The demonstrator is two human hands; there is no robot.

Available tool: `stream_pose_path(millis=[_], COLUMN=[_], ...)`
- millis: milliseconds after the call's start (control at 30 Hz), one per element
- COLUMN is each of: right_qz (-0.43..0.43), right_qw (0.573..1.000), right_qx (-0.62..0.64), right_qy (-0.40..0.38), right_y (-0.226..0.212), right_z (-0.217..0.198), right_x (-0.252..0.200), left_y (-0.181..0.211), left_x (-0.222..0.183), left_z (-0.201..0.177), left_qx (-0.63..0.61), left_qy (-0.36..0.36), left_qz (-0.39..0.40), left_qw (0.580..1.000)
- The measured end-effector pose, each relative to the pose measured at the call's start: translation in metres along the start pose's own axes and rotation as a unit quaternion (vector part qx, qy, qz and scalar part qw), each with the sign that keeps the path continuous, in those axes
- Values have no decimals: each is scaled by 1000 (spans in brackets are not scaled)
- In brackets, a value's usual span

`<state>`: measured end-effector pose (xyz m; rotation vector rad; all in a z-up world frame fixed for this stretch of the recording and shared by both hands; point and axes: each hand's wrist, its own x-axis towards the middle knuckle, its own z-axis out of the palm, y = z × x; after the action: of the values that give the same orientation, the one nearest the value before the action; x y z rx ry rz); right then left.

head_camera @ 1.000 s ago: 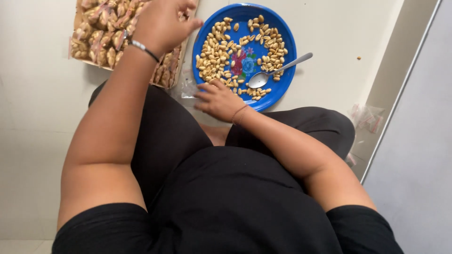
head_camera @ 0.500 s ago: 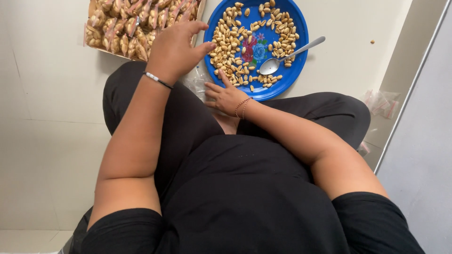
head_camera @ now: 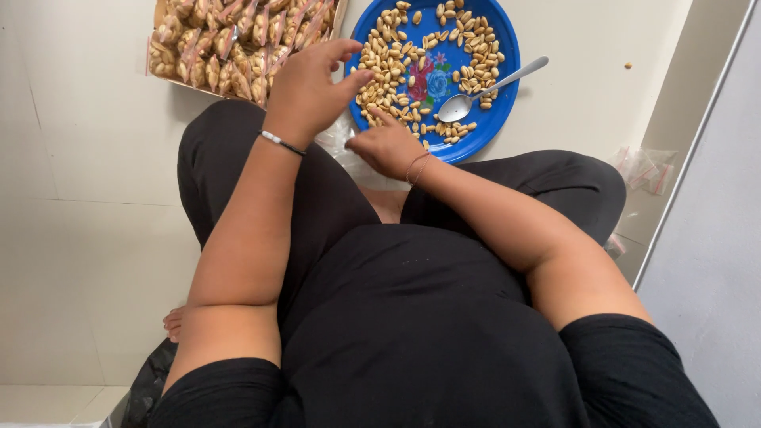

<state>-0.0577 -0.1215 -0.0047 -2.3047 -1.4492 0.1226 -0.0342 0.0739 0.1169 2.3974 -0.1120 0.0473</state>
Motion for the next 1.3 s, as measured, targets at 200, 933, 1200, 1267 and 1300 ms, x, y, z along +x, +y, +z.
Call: stream_pose_path(millis=[200,933,1200,1267,1300], right_qz=[244,293,232,226,236], right_qw=[863,916,949,955,945], right_qx=[418,223,117,98,147], right_qy=[144,162,176,168,170], right_y=[29,53,36,36,36], right_z=[-77,-104,-104,-102,-103], right_x=[6,-26,-13,-13,-13], left_y=[-54,-27,-17,-18,-17], left_x=[8,18,6,7,8], left_z=[31,67,106,106,103], left_qx=[-349,-213,-428,-416,-407], left_qy=[-173,42,-93,-89,-91], left_qz=[-97,0,-127,-124,-118], left_qw=[916,976,890,897,901])
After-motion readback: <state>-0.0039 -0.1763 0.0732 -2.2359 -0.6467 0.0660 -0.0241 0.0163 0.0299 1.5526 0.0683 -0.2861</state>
